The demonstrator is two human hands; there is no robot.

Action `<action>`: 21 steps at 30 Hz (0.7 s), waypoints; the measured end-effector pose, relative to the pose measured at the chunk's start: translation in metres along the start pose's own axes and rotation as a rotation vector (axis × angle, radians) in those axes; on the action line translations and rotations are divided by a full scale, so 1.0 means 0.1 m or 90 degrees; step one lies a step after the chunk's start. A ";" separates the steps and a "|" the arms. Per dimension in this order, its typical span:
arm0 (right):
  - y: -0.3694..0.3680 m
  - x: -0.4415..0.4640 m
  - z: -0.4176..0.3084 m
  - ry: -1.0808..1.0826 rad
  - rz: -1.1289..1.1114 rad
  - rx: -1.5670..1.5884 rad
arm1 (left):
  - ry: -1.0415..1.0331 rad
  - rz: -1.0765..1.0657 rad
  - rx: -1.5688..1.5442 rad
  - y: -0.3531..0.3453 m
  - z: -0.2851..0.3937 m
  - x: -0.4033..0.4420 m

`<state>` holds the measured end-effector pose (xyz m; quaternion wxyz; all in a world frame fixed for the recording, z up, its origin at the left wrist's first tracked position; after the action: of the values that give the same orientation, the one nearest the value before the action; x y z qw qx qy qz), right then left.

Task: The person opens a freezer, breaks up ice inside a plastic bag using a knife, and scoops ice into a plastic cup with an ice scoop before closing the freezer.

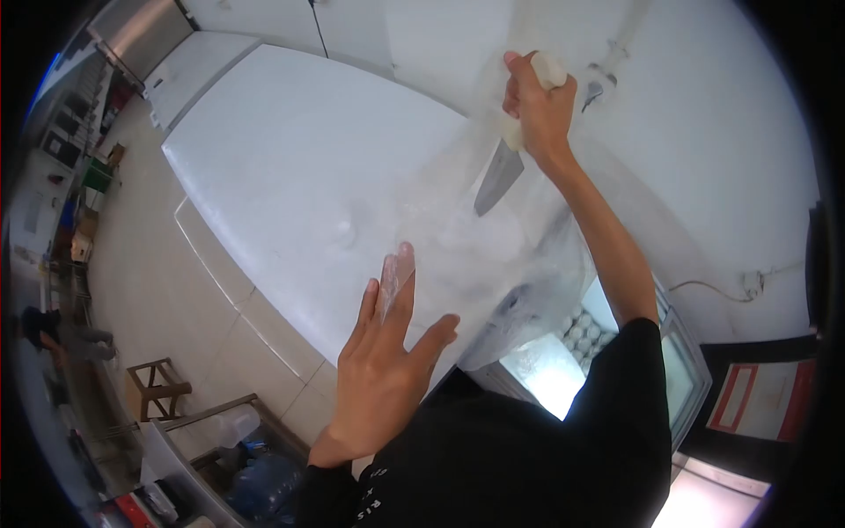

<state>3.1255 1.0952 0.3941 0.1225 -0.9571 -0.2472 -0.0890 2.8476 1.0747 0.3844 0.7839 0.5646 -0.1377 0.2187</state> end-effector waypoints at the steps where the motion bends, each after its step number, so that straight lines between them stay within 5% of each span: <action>1: -0.04 0.05 0.03 0.024 -0.022 -0.007 | -0.012 -0.007 0.007 0.00 0.01 0.00; 4: 0.09 0.22 -0.39 0.095 0.036 -0.093 | -0.027 -0.019 0.007 0.00 0.00 0.01; 5: 0.16 0.29 -0.53 0.096 0.021 0.015 | -0.009 -0.010 -0.001 0.00 -0.01 0.01; 8: 0.20 0.14 -0.12 0.134 0.035 -0.027 | -0.010 -0.014 -0.010 -0.02 -0.05 0.01; 9: 0.13 0.01 0.22 -0.015 0.050 0.067 | -0.023 -0.021 -0.011 -0.03 -0.05 0.02; 12: -0.18 -0.09 0.09 -0.060 -0.082 0.090 | -0.017 -0.010 -0.025 0.00 -0.09 0.03; 16: -0.36 -0.15 -0.68 0.109 -0.183 0.080 | 0.002 -0.009 -0.005 0.00 -0.12 0.04; 17: -0.34 -0.20 -0.54 0.167 -0.091 -0.023 | 0.001 -0.004 -0.012 0.00 -0.12 0.05; 21: -0.54 -0.27 0.13 -0.005 -0.142 0.016 | 0.024 -0.016 -0.016 -0.01 -0.15 0.04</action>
<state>3.0771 1.1329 0.3858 0.1227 -0.9223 -0.3539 -0.0952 2.8507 1.0892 0.3810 0.7962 0.5521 -0.1187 0.2174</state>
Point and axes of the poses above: each hand's wrist, its own x-axis towards the middle knuckle, its own y-axis out of the back of the hand, z = x × y, the point moved 9 cm from there along x, towards the middle knuckle, and after that the axes turned 13 degrees about -y, right-handed, at the moved point
